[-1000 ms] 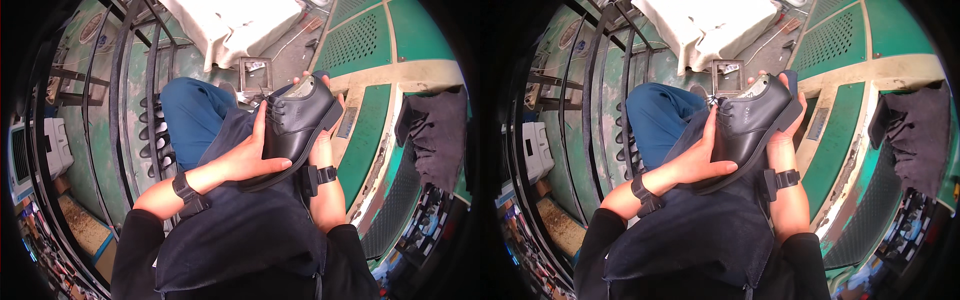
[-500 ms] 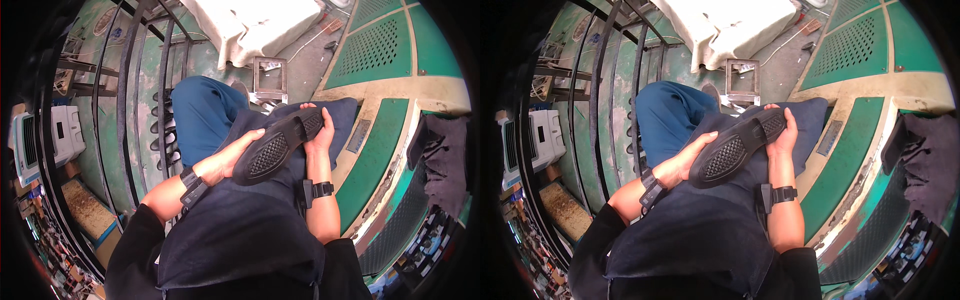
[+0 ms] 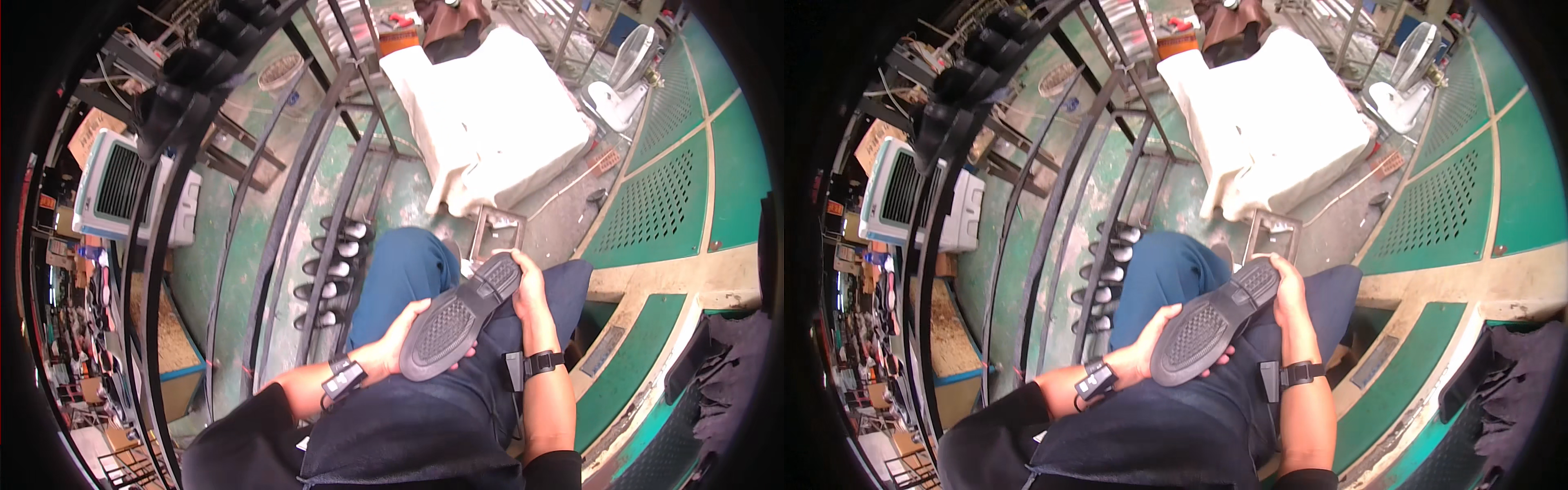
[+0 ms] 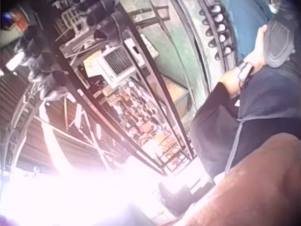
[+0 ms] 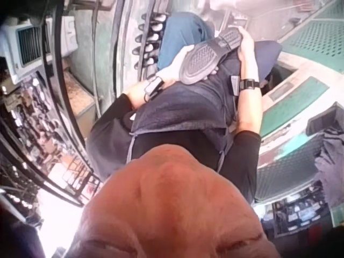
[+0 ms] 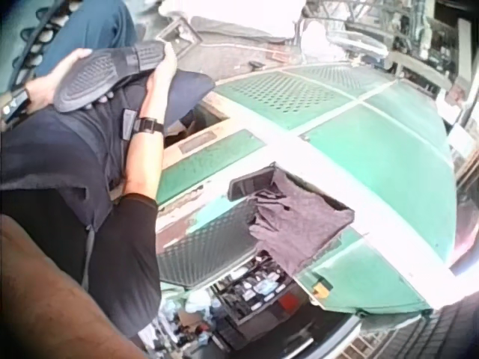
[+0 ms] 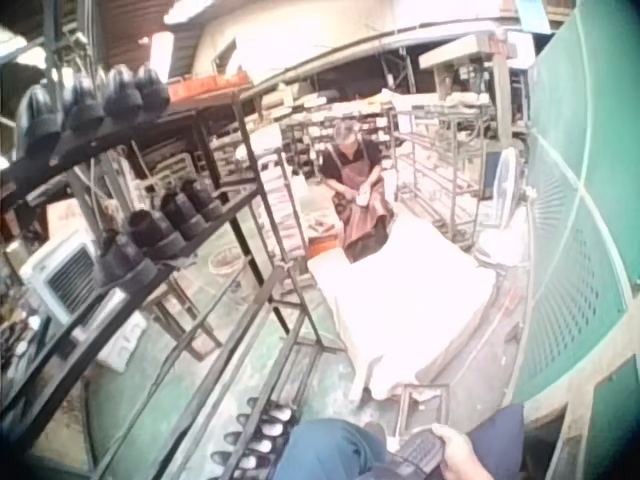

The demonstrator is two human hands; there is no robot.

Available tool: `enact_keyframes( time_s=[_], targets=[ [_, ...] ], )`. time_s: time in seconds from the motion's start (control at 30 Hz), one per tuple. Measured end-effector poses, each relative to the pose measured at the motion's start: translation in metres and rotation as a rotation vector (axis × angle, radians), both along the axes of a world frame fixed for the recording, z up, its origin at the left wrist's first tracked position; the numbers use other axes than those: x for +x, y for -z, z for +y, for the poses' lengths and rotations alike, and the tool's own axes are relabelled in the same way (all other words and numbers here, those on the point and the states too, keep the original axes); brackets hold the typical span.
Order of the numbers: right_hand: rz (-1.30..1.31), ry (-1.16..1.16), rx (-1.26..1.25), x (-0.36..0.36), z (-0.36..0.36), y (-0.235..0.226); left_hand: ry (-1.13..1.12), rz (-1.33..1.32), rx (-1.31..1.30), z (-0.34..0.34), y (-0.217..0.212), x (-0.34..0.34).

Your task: Inspecting and arranging shoes on a factory rack.

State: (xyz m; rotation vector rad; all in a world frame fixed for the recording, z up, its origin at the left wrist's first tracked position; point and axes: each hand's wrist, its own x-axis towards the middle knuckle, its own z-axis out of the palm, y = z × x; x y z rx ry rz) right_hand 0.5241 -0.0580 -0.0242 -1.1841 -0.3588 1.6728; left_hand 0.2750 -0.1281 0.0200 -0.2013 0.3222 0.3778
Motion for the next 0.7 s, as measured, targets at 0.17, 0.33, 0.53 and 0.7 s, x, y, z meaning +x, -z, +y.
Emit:
enact_keyframes(
  time_s=[0.17, 0.33, 0.53, 0.7],
  targets=[
    [-0.264, 0.044, 0.301, -0.019, -0.008, -0.004, -0.03, -0.022, 0.048, -0.013, -0.001, -0.004],
    [-0.542, 0.054, 0.509, -0.036, -0.022, -0.046, -0.03, -0.138, -0.036, -0.025, 0.008, -0.012],
    [-0.297, 0.156, 0.422, -0.024, -0.007, -0.029, -0.008, -0.118, -0.024, -0.008, -0.003, -0.004],
    [0.022, 0.286, 0.154, -0.027, 0.009, -0.023, -0.079, 0.114, -0.051, 0.002, -0.059, 0.023]
  ],
)
